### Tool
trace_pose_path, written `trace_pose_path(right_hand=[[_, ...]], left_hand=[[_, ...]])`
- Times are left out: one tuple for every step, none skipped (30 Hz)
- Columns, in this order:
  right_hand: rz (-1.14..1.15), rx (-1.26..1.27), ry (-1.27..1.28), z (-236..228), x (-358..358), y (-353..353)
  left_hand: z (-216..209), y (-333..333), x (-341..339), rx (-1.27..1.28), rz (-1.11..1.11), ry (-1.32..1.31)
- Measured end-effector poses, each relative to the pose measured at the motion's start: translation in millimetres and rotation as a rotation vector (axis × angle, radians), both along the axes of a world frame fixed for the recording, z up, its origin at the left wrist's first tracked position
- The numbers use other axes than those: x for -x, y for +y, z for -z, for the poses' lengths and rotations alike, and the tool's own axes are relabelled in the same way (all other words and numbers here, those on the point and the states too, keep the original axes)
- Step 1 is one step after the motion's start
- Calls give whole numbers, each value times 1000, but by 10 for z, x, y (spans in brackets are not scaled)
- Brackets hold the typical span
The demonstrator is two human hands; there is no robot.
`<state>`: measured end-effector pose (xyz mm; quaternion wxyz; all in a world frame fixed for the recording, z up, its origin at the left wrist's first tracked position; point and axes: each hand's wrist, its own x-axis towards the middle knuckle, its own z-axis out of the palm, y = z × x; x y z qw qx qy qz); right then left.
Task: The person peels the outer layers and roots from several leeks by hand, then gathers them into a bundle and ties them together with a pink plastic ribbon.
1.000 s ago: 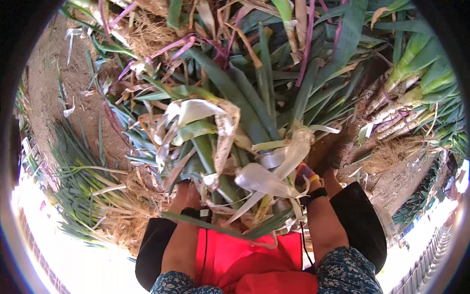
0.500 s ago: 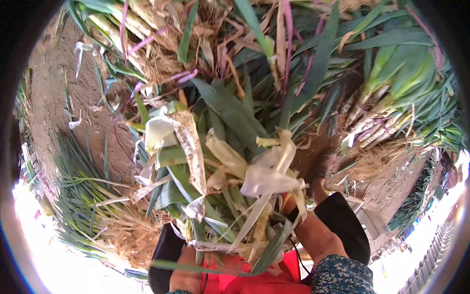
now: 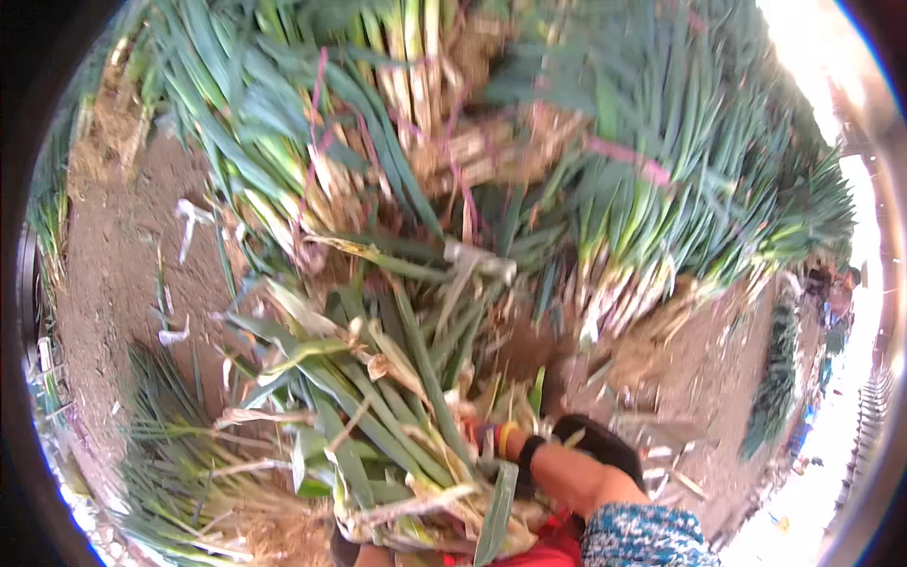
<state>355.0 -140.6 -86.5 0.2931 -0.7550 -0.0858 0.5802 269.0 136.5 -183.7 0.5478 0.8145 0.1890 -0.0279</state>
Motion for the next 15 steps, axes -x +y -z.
trace_pose_path(right_hand=[[-1,-27,-62,-129,-26,5],[8,-47,-124,-211,-103,358],[-1,-87,-166,-356,-31,2],[8,-105,-228,-518,-80,-27],[15,-121,-272,-661,-108,83],[14,-142,-309,-815,-139,58],[16,-168,-344,-949,-146,130],[19,-195,-376,-1085,-176,102],[26,-225,-405,-1214,-201,173],[47,-260,-436,-1407,-262,317],[70,-295,-463,-1591,-308,349],[87,-322,-473,-1750,-342,408],[108,-343,-484,-1958,-344,488],[130,-363,-492,-2052,-319,987],[142,-388,-491,-2223,-379,1012]], left_hand=[[-180,153,-253,-21,-24,-65],[-362,273,-510,-32,-38,-131],[-591,521,-606,-63,-69,-177],[-837,627,-828,-70,-82,-243],[-1068,716,-974,-74,-97,-292],[-1312,826,-1063,-84,-119,-333],[-1571,953,-1139,-98,-138,-374],[-1828,1075,-1199,-112,-156,-413],[-2095,1231,-1249,-128,-168,-449],[-2424,1353,-1353,-148,-167,-487],[-2754,1466,-1445,-168,-163,-522],[-3004,1599,-1451,-182,-166,-540],[-3226,1697,-1467,-189,-165,-557],[-3445,1800,-1476,-196,-163,-573],[-3648,1933,-1422,-208,-171,-580]])
